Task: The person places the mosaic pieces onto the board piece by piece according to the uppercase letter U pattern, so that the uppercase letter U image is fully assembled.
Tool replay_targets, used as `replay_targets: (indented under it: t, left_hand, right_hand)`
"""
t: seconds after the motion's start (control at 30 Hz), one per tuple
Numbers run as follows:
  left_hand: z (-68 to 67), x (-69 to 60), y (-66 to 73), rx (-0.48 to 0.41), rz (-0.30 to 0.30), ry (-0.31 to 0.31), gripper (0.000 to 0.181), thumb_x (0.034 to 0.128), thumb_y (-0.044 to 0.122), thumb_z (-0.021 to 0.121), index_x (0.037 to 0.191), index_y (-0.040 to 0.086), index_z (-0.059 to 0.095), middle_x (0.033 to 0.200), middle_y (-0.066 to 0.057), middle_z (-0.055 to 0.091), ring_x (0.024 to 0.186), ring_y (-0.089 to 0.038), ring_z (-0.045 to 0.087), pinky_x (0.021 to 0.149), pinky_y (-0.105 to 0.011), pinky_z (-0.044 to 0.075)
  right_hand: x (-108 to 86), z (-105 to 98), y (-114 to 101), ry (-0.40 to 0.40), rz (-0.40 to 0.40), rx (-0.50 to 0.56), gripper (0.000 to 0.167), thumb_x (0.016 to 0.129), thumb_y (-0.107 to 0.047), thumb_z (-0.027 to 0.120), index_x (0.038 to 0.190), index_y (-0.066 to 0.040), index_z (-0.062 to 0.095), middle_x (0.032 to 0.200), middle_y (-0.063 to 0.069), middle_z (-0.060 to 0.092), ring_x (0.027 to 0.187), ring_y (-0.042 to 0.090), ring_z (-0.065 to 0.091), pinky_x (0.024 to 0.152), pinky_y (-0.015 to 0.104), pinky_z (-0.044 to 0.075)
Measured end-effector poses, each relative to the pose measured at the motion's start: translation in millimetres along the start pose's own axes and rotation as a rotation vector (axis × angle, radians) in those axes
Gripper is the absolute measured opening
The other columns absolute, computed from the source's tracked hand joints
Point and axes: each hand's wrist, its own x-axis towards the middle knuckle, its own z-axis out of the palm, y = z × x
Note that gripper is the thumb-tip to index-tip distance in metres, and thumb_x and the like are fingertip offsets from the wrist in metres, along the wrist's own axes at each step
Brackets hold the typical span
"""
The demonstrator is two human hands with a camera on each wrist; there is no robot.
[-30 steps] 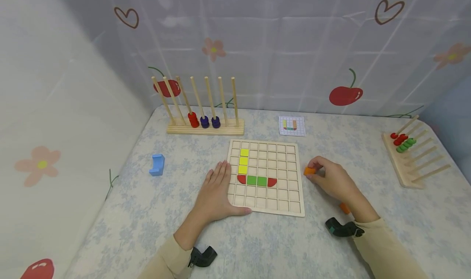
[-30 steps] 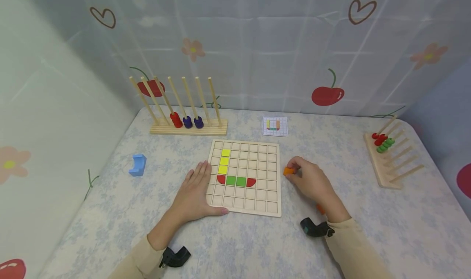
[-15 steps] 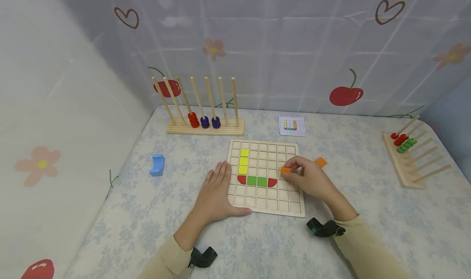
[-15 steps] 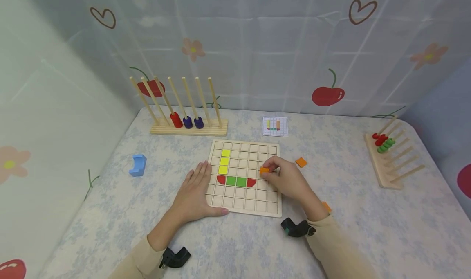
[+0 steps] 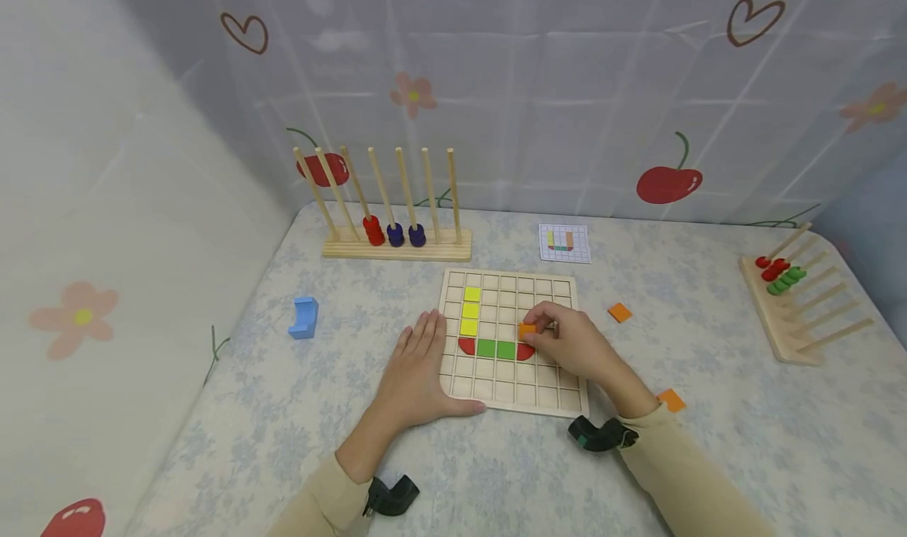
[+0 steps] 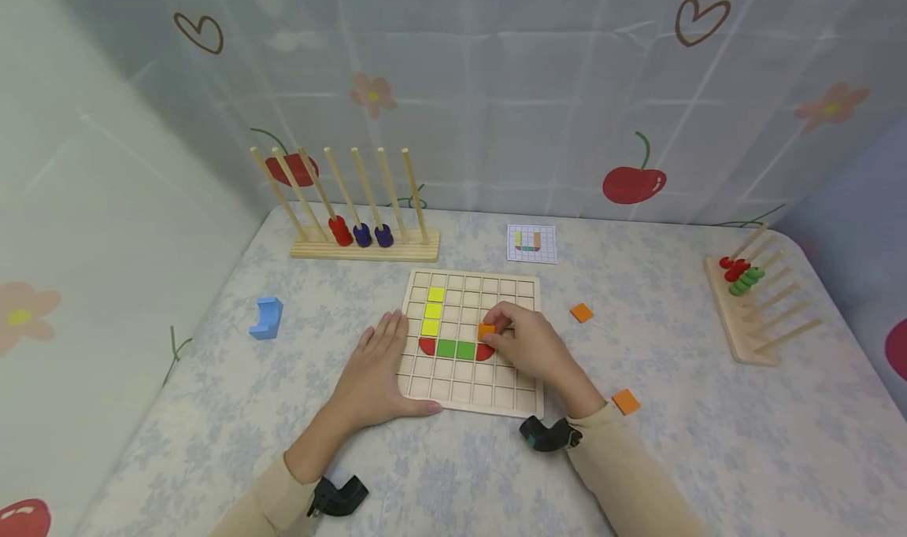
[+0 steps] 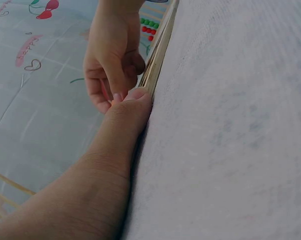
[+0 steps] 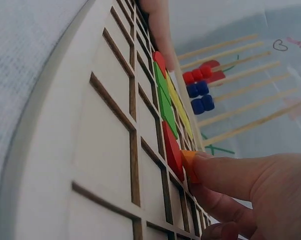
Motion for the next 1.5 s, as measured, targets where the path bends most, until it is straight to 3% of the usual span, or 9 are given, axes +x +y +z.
replay_targets:
  t: [0.17,0.57,0.67,1.03,1.2,1.37,1.5]
  left_hand:
    - [-0.9,-0.2,0.5,0.002,-0.004,-0.005,0.144,0.0574,0.098,0.052,0.16,0.008,0.005,0.169,-0.006,0.003,0.157,-0.02,0.0,0.127,-0.045,0.008]
    - [-2.1,-0.9,1.8,-0.008,-0.002,-0.001,0.144,0.0579,0.095,0.056,0.16,0.007,0.007,0.168,-0.008,0.005,0.157,-0.021,0.002,0.126,-0.046,0.009]
    - [-2.3,-0.6,2.0,-0.005,-0.002,-0.004,0.144,0.0579,0.095,0.056,0.16,0.007,0.007,0.168,-0.008,0.005,0.157,-0.022,0.002,0.126,-0.046,0.009]
    - [-1.9,0.1,1.3,0.004,-0.003,-0.015,0.144,0.0575,0.097,0.055,0.16,0.007,0.006,0.169,-0.007,0.003,0.157,-0.021,0.0,0.126,-0.045,0.008]
    - [-1.3,-0.3,1.3,0.006,-0.006,-0.017,0.144,0.058,0.096,0.054,0.16,0.007,0.007,0.169,-0.007,0.003,0.157,-0.021,0.001,0.126,-0.045,0.009]
    - [-1.8,-0.5,1.9,0.008,-0.012,-0.022,0.143,0.0587,0.095,0.055,0.16,0.007,0.007,0.169,-0.007,0.003,0.157,-0.021,0.001,0.126,-0.046,0.009]
    - [-2.4,-0.4,2.2,0.015,-0.01,-0.024,0.143,0.0587,0.095,0.055,0.16,0.007,0.006,0.169,-0.006,0.003,0.157,-0.021,0.0,0.126,-0.046,0.008]
  right_hand:
    - [0.4,2,1,0.001,-0.01,-0.011,0.016,0.091,-0.021,0.073,0.105,-0.018,0.066,0.086,-0.002,0.062,0.059,0.014,0.047,0.057,0.025,0.042]
    - [-0.1,4,4,0.028,-0.048,-0.056,0.016,0.091,-0.021,0.072,0.106,-0.017,0.069,0.108,-0.001,0.065,0.097,0.018,0.062,0.086,0.037,0.05]
    - [-0.1,4,5,0.035,-0.057,-0.064,0.015,0.091,-0.021,0.072,0.106,-0.017,0.071,0.109,-0.002,0.064,0.1,0.018,0.063,0.088,0.038,0.051]
    - [-0.7,8,6,0.051,-0.082,-0.117,0.011,0.092,-0.022,0.073,0.1,-0.015,0.075,0.108,-0.003,0.059,0.082,0.014,0.055,0.073,0.029,0.047]
    - [-2.9,5,5,0.047,-0.076,-0.112,0.017,0.092,-0.022,0.072,0.107,-0.016,0.076,0.105,-0.003,0.062,0.082,0.014,0.054,0.072,0.029,0.046]
    - [-4.9,-7,8,0.088,-0.044,-0.12,0.03,0.093,-0.023,0.071,0.122,-0.015,0.071,0.104,0.0,0.066,0.077,0.016,0.052,0.069,0.03,0.045]
    - [-7.1,-23,15,0.151,-0.011,-0.152,0.03,0.094,-0.022,0.069,0.123,-0.012,0.069,0.103,0.004,0.067,0.068,0.018,0.048,0.06,0.028,0.043]
